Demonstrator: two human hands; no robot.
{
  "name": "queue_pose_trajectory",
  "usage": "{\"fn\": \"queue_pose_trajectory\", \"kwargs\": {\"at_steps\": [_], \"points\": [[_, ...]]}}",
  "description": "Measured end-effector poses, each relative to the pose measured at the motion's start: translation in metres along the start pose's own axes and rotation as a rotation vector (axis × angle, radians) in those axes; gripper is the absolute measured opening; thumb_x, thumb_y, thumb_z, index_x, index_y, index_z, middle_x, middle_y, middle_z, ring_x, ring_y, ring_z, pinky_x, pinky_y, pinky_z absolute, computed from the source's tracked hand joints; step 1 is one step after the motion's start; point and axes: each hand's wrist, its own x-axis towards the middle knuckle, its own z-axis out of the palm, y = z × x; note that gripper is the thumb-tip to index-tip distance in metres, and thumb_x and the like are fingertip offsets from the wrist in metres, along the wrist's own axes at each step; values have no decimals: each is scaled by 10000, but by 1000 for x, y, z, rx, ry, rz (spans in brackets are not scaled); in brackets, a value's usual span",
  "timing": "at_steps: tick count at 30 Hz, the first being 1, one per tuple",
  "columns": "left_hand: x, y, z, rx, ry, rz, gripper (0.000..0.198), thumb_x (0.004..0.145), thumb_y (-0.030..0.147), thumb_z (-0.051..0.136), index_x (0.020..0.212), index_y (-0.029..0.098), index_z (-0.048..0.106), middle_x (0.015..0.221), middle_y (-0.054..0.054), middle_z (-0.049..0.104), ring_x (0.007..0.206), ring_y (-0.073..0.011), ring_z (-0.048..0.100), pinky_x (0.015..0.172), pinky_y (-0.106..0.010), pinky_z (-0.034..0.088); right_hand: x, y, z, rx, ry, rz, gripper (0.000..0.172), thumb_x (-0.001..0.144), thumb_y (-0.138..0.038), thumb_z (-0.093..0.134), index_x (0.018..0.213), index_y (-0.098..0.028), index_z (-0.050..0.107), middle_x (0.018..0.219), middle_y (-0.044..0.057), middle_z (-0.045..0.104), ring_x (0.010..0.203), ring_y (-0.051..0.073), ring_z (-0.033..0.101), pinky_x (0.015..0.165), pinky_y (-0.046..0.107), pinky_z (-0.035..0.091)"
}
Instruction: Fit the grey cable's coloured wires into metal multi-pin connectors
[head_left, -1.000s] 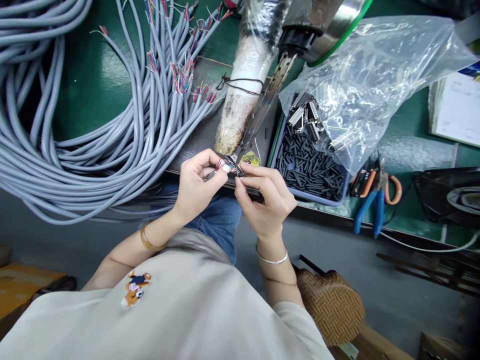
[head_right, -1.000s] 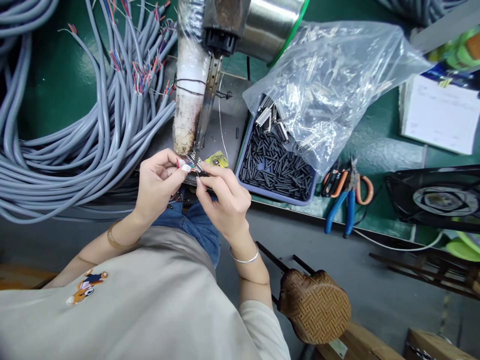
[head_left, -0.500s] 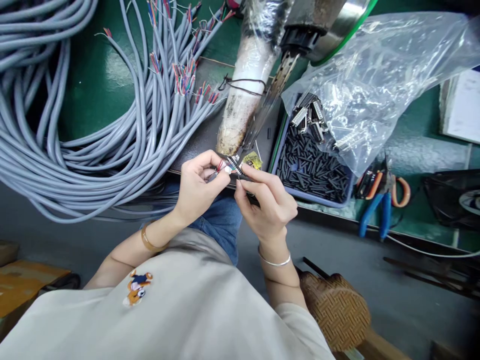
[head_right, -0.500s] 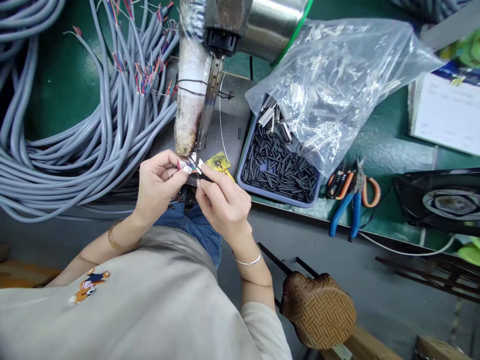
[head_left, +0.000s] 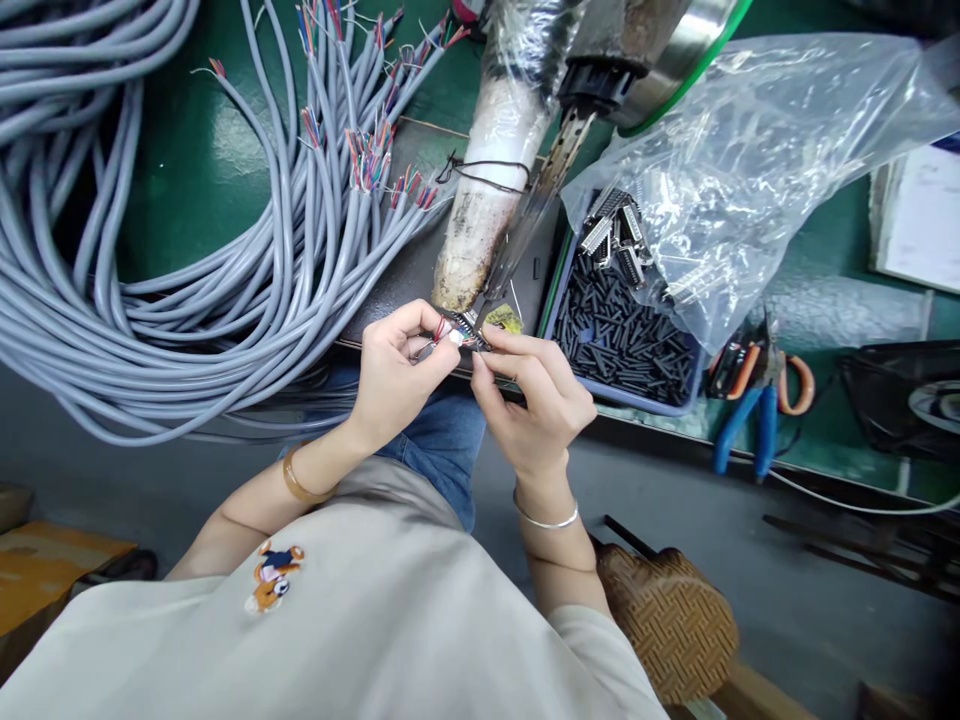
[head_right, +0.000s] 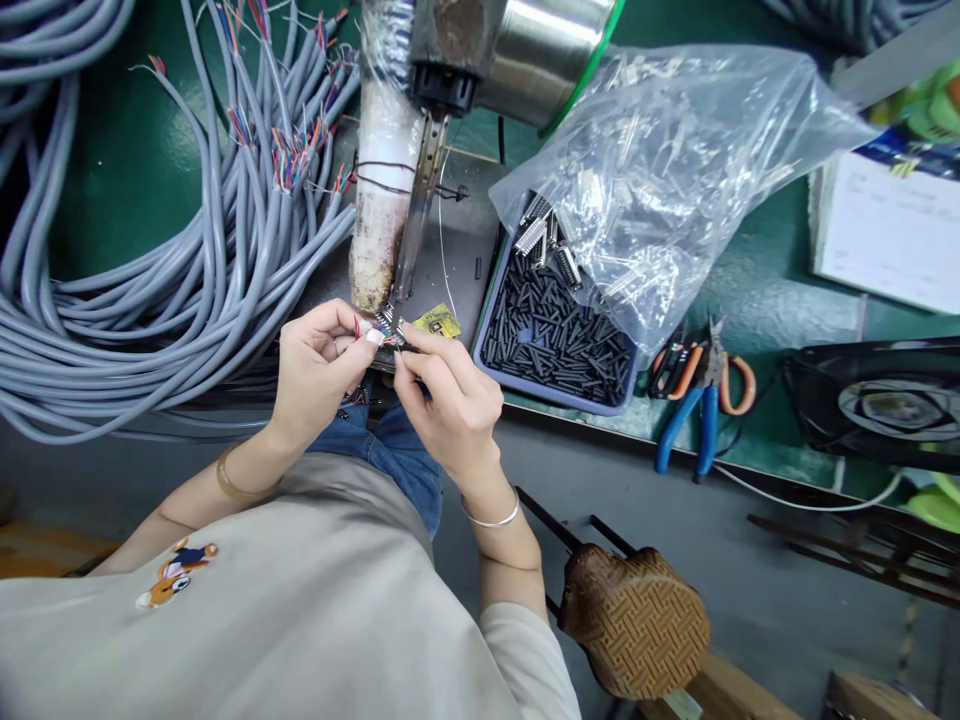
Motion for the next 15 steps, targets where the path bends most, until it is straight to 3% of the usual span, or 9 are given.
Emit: {"fn": "queue_pose_trajectory", "kwargs": {"at_steps": [15], "points": [[-2,0,0,-49,-19,-18,177,756,131,688,693,182,531,588,77,500,443,-24,367,451,-156,344,1,-3,-4,-36,11,-22,175,880,-77,715,908,-224,625,1061,68,805,913,169,788,792,272,655]]}}
